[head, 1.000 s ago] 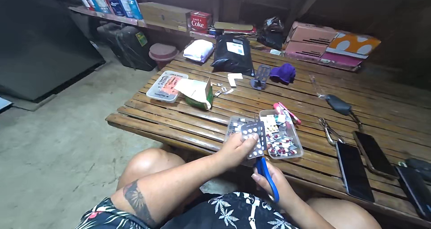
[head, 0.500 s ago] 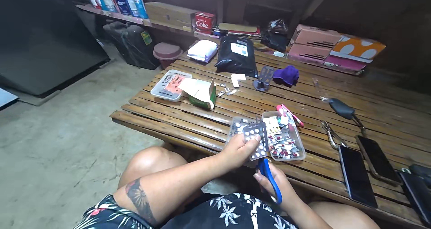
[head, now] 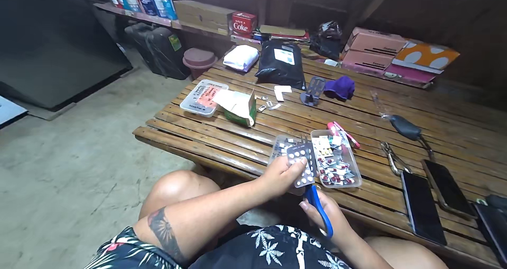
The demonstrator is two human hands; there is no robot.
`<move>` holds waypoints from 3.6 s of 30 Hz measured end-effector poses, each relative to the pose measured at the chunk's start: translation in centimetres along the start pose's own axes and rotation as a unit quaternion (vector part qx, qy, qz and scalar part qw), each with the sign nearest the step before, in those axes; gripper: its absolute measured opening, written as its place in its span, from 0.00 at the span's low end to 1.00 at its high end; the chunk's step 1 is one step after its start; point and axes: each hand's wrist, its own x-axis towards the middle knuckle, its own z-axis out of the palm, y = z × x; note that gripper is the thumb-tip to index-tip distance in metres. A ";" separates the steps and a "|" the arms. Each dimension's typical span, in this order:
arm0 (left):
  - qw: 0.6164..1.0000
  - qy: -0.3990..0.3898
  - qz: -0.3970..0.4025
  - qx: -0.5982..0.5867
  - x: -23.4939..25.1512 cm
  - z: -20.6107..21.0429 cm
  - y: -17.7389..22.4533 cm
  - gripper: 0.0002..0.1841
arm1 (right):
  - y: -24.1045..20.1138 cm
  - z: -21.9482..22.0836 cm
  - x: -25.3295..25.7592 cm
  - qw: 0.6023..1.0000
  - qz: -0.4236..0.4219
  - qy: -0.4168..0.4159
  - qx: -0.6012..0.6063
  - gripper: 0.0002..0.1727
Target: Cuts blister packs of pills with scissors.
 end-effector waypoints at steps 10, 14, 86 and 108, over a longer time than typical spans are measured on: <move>0.997 -0.027 -0.031 -0.070 0.3 -0.5 0.3 0.18 | -0.4 -0.1 0.0 1.000 0.015 -0.003 0.012 0.17; 0.993 -0.006 -0.039 -0.110 0.4 -0.6 0.7 0.13 | -0.5 -0.2 0.0 1.000 0.024 0.009 -0.001 0.17; 1.000 0.027 0.001 0.000 0.7 -0.2 0.1 0.14 | -0.6 -1.0 0.1 0.998 0.058 -0.008 -0.005 0.16; 1.000 0.011 -0.007 0.006 0.6 -0.2 -0.1 0.15 | -0.6 -1.2 0.1 0.999 0.048 -0.016 -0.015 0.18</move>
